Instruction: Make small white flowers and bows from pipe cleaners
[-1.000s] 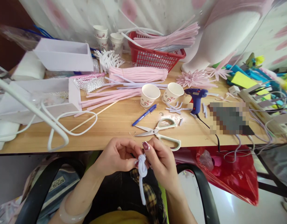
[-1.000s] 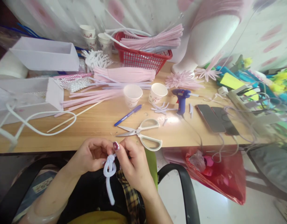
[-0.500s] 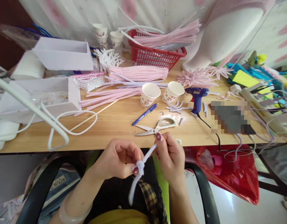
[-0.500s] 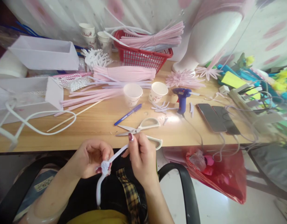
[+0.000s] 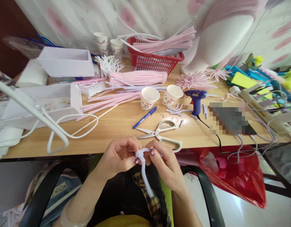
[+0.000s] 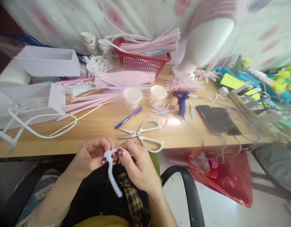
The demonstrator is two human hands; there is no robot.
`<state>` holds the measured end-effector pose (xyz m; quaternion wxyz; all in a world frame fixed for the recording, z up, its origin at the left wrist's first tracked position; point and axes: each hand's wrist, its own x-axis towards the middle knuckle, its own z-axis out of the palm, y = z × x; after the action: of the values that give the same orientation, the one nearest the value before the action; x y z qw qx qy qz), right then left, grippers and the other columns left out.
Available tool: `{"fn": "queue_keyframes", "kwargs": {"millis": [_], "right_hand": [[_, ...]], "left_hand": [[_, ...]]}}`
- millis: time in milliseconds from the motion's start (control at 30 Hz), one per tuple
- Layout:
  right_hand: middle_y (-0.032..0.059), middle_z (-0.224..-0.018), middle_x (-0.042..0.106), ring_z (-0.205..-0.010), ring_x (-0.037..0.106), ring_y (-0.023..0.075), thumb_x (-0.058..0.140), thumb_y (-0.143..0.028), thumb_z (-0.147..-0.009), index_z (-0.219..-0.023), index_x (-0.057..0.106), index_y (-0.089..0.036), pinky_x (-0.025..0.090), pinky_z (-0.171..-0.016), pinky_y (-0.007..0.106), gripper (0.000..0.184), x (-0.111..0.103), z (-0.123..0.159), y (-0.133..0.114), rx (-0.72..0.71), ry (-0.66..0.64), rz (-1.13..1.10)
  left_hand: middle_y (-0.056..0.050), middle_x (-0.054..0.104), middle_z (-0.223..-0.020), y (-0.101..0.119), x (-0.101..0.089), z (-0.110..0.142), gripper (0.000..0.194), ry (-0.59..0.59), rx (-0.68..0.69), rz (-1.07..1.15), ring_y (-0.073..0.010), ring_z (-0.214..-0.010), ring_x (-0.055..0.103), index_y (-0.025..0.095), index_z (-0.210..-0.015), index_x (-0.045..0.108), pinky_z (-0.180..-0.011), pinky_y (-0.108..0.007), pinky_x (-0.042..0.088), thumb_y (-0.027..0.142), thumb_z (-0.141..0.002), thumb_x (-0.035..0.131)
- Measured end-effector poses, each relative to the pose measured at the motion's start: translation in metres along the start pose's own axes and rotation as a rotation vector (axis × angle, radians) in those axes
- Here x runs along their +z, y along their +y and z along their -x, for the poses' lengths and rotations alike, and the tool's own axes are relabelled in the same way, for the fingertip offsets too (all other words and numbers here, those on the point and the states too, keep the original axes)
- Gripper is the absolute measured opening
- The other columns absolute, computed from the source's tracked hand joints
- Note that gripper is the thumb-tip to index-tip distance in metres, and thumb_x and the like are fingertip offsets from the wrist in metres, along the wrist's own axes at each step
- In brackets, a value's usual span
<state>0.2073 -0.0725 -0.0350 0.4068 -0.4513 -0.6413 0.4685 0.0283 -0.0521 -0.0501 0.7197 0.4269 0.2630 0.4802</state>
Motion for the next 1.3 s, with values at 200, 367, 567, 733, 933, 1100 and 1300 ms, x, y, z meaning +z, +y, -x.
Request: {"fn": "queue_keyframes", "kwargs": {"millis": [200,367,567,733,933,1100,1300], "right_hand": [[-0.0035,-0.059,0.054,-0.053,0.046,0.0118,0.061,-0.033,-0.099,-0.067,0.055,-0.021,0.037,-0.053,0.026,0.034,0.006,-0.001,-0.005,-0.068,0.114,0.034],[-0.0032,-0.061,0.055,-0.054,0.047,0.0115,0.06,-0.031,-0.099,-0.068,0.056,-0.02,0.037,-0.054,0.026,0.034,0.006,-0.001,-0.008,-0.09,0.085,-0.007],[-0.0043,-0.055,0.053,-0.051,0.045,0.0107,0.059,-0.032,-0.1,-0.064,0.052,-0.02,0.036,-0.053,0.025,0.038,0.013,-0.002,-0.009,-0.03,0.103,-0.096],[-0.004,-0.056,0.051,-0.053,0.044,0.0114,0.057,-0.028,-0.101,-0.063,0.05,-0.02,0.036,-0.054,0.026,0.039,0.017,-0.002,-0.007,-0.068,0.154,-0.068],[-0.0051,-0.058,0.049,-0.053,0.043,0.01,0.056,-0.02,-0.1,-0.066,0.05,-0.02,0.034,-0.053,0.024,0.034,0.017,-0.004,-0.01,-0.155,0.156,0.025],[-0.0061,-0.057,0.047,-0.052,0.042,0.009,0.056,-0.02,-0.1,-0.066,0.048,-0.02,0.034,-0.053,0.023,0.035,0.017,-0.004,-0.008,-0.172,0.184,0.076],[-0.0059,-0.057,0.047,-0.053,0.042,0.0093,0.054,-0.021,-0.102,-0.067,0.048,-0.02,0.034,-0.054,0.023,0.035,0.02,0.0,-0.004,-0.164,0.185,0.021]], "left_hand": [[-0.002,0.064,-0.086,0.011,-0.004,0.014,0.014,-0.028,-0.042,-0.257,-0.0139,-0.078,0.062,0.019,-0.09,0.066,-0.076,-0.023,0.053,0.013,-0.082,0.076],[0.001,0.058,-0.081,0.016,-0.003,0.018,0.021,-0.056,-0.065,-0.251,-0.0111,-0.071,0.058,0.02,-0.089,0.061,-0.066,-0.02,0.05,0.035,-0.09,0.075],[0.003,0.055,-0.07,0.004,-0.001,0.014,0.028,-0.048,0.012,-0.115,-0.0078,-0.053,0.051,0.02,-0.084,0.056,-0.05,-0.018,0.043,0.043,-0.097,0.066],[0.004,0.054,-0.06,-0.004,0.0,0.01,0.029,0.006,0.003,0.014,-0.0066,-0.045,0.047,0.02,-0.081,0.055,-0.043,-0.016,0.037,0.042,-0.096,0.067],[0.004,0.057,-0.059,-0.007,0.0,0.011,0.035,-0.038,-0.085,0.138,-0.0081,-0.044,0.05,0.02,-0.085,0.056,-0.043,-0.017,0.04,0.052,-0.094,0.067],[0.004,0.055,-0.062,-0.004,0.003,0.013,0.037,0.023,-0.047,-0.106,-0.0096,-0.051,0.051,0.019,-0.087,0.06,-0.05,-0.021,0.043,0.053,-0.1,0.055],[0.004,0.049,-0.063,-0.009,0.002,0.016,0.039,0.105,0.012,-0.103,-0.0085,-0.05,0.043,0.02,-0.079,0.057,-0.048,-0.022,0.034,0.053,-0.098,0.059]]}}
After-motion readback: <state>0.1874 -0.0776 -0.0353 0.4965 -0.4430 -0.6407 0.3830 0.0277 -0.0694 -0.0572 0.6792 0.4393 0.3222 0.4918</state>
